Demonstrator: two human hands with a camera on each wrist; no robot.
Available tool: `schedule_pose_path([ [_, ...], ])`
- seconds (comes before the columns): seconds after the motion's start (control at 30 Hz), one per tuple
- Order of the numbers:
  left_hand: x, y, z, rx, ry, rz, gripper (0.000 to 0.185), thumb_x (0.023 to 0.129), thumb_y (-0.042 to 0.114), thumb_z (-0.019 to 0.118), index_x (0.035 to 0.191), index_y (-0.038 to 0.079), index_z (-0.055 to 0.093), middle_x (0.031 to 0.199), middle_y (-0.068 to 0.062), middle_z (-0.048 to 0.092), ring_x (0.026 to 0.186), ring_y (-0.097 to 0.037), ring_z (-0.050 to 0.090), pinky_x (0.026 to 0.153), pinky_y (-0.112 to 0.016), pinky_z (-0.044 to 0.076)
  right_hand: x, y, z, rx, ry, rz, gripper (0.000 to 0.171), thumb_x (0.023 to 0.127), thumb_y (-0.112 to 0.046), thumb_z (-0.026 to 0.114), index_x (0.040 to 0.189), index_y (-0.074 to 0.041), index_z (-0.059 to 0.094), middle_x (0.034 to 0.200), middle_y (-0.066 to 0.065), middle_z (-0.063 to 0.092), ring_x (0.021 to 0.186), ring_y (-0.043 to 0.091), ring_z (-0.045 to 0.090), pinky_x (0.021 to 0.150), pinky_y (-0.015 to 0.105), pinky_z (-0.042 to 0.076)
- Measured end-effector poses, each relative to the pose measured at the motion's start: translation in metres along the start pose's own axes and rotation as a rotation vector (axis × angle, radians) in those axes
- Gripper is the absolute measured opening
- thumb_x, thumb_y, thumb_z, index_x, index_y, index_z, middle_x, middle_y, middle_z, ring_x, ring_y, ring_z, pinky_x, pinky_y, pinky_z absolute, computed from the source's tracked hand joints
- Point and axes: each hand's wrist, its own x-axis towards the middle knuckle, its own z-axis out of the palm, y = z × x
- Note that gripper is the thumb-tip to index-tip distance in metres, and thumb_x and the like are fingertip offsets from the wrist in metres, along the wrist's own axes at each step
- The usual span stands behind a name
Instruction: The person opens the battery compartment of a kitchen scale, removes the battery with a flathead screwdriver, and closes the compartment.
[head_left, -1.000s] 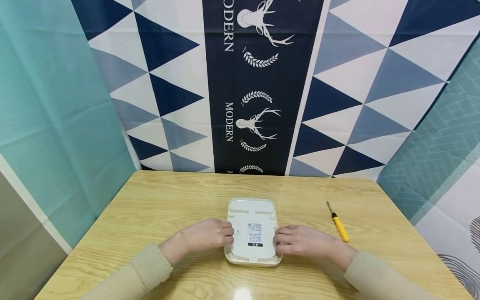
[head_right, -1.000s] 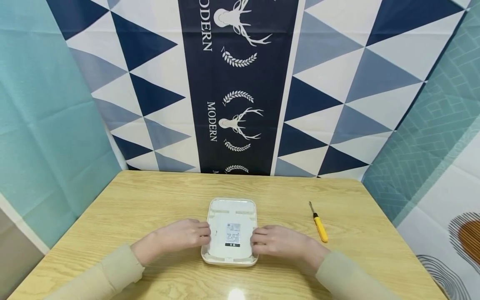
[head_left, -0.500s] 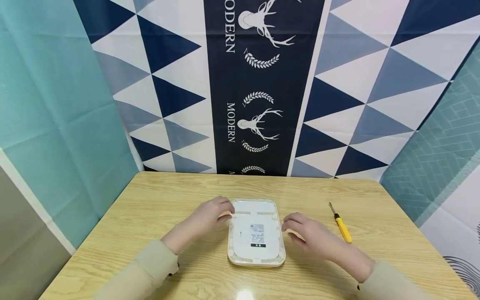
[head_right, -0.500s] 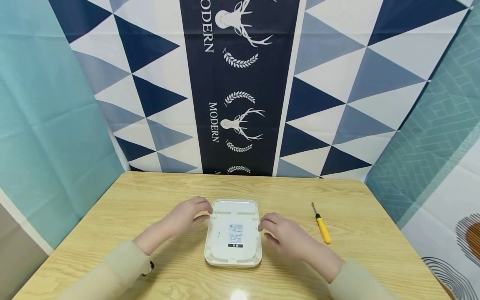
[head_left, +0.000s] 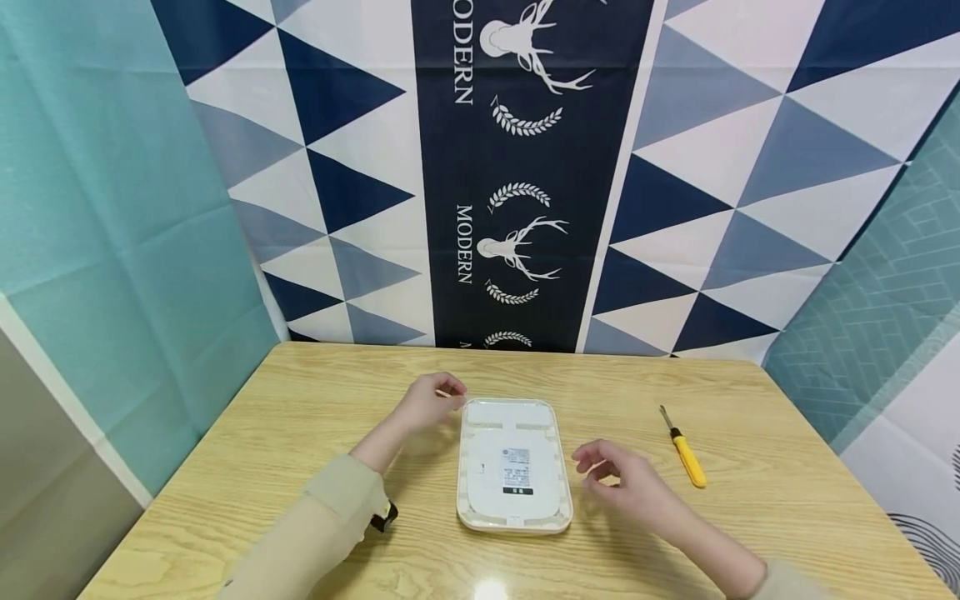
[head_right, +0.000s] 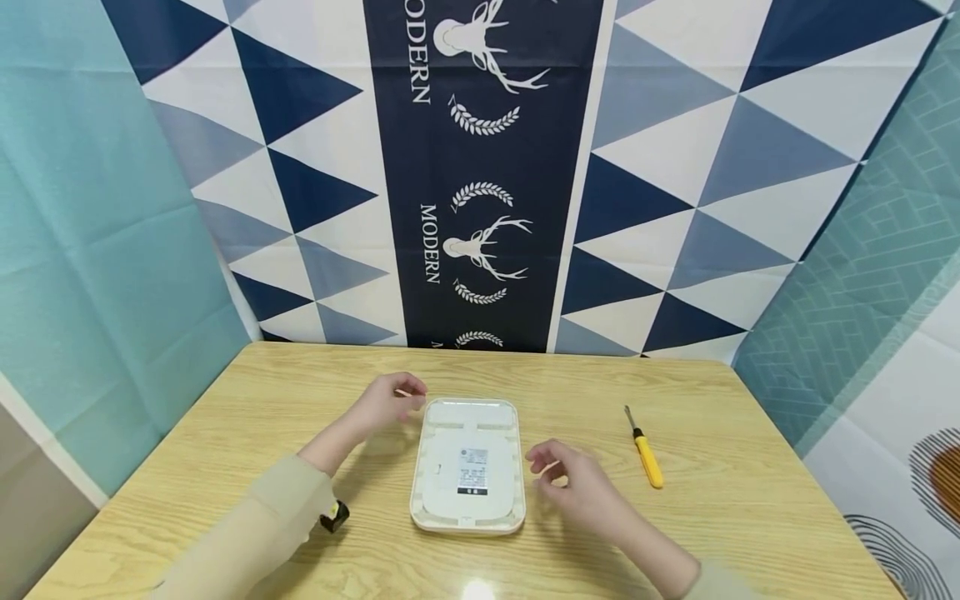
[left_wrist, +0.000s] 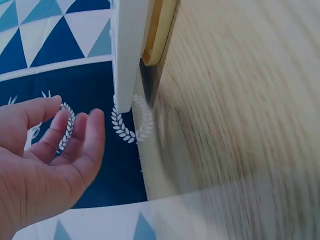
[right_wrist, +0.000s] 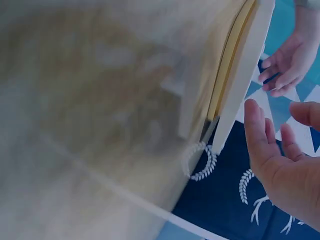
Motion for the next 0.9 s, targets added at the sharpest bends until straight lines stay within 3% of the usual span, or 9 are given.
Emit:
schedule_pose_path([
  [0.2, 0.011, -0.005, 0.004, -0.134, 0.007, -0.146, 0.025, 0.091, 0.008, 0.061, 0.113, -0.004, 0.060, 0.099, -0.011, 0.061, 0.089, -0.027, 0.062, 0.073, -0.040, 0.058, -0.006, 0.001, 0.009, 0.309, -0.049, 0.192, 0.042, 0.087, -0.006, 0.062, 0.122, 0.011, 0.045, 0.105, 0.022, 0.055, 0.087, 0.021, 0.060, 0.071, 0.034, 0.059],
  [0.4, 0.020, -0.011, 0.009, -0.233, -0.016, -0.256, 0.028, 0.091, 0.009, 0.060, 0.116, -0.003, 0.059, 0.105, -0.013, 0.061, 0.088, -0.025, 0.061, 0.072, -0.035, 0.058, -0.006, 0.005, 0.014, 0.496, -0.089, 0.365, 0.054, 0.089, -0.008, 0.061, 0.132, 0.010, 0.035, 0.110, 0.021, 0.052, 0.091, 0.022, 0.060, 0.078, 0.040, 0.058],
  [0.53, 0.025, -0.016, 0.011, -0.294, -0.031, -0.291, 0.029, 0.092, 0.009, 0.060, 0.118, -0.003, 0.057, 0.106, -0.014, 0.063, 0.085, -0.021, 0.062, 0.069, -0.034, 0.058, -0.008, 0.006, 0.016, 0.600, -0.127, 0.401, 0.062, 0.090, -0.008, 0.061, 0.137, 0.011, 0.025, 0.114, 0.021, 0.051, 0.091, 0.022, 0.062, 0.080, 0.041, 0.057],
  [0.7, 0.030, -0.023, 0.013, -0.331, -0.085, -0.324, 0.031, 0.091, 0.010, 0.060, 0.121, 0.000, 0.057, 0.094, -0.011, 0.066, 0.074, -0.017, 0.064, 0.064, -0.032, 0.058, -0.011, 0.006, 0.021, 0.728, -0.177, 0.422, 0.065, 0.093, -0.007, 0.055, 0.140, 0.011, 0.014, 0.118, 0.020, 0.050, 0.092, 0.023, 0.063, 0.082, 0.041, 0.057],
  [0.9, 0.034, -0.026, 0.017, -0.348, -0.101, -0.338, 0.030, 0.091, 0.009, 0.060, 0.120, 0.001, 0.060, 0.091, -0.011, 0.067, 0.072, -0.016, 0.064, 0.063, -0.032, 0.058, -0.010, 0.005, 0.024, 0.780, -0.198, 0.448, 0.067, 0.094, -0.006, 0.053, 0.141, 0.012, 0.009, 0.115, 0.019, 0.049, 0.092, 0.023, 0.063, 0.083, 0.039, 0.057],
])
